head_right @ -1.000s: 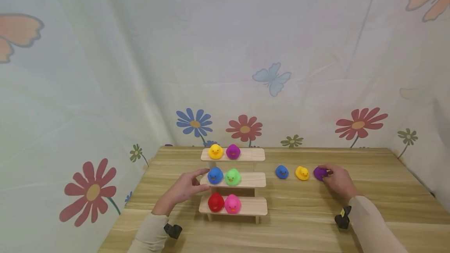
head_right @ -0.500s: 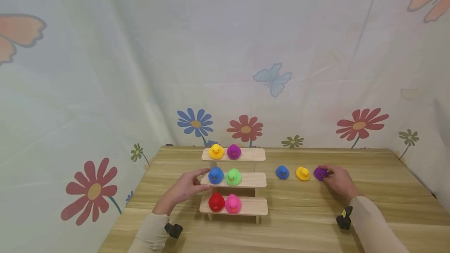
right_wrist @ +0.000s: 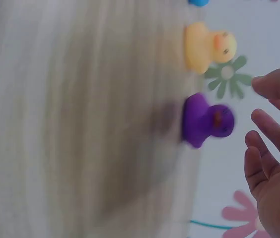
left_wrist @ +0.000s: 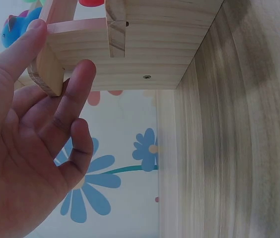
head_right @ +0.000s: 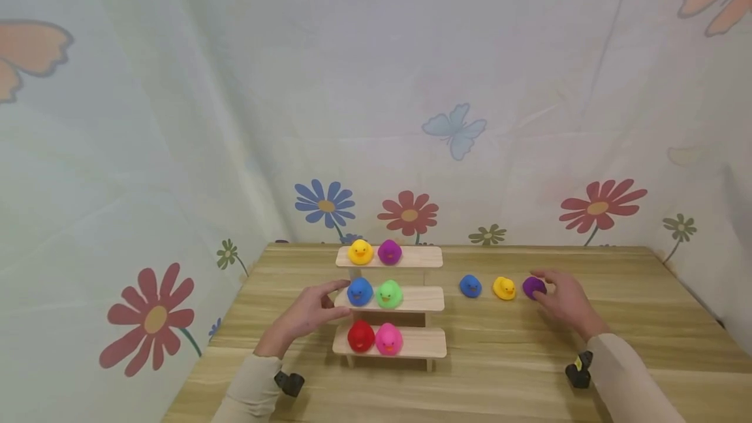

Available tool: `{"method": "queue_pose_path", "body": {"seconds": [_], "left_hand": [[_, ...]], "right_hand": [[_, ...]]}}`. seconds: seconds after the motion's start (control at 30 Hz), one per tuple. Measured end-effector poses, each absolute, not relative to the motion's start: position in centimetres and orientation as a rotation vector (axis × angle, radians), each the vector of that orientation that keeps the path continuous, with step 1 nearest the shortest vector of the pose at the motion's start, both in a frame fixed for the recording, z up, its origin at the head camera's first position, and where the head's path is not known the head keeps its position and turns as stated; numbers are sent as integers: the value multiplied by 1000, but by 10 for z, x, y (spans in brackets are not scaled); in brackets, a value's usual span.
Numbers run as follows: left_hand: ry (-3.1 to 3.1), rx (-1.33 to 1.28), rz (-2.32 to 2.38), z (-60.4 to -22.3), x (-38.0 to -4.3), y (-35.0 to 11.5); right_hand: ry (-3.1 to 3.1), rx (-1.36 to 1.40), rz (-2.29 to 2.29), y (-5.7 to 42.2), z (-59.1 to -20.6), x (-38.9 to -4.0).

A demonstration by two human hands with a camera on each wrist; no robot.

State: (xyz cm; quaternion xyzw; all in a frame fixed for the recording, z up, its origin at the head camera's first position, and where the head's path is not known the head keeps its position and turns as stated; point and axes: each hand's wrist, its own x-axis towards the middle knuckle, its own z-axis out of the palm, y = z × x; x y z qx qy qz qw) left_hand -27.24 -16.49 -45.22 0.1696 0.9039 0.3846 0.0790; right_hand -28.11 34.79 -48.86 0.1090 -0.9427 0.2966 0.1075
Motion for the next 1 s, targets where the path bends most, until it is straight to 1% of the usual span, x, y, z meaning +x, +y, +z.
{"method": "queue_pose_path", "body": {"seconds": [0.27,0.67,1.0], "left_hand": [[2705,501,1146,-452,-272,-165],[2716,523,1131,-454,-274,-165],[2719,539,1139,-455,-275,-166]], "right_hand": [[-2726,373,831,319,-459,-272],[-2475,661,610,268,-425,-265],[-2456,741,646,226,-406,-260]]}}
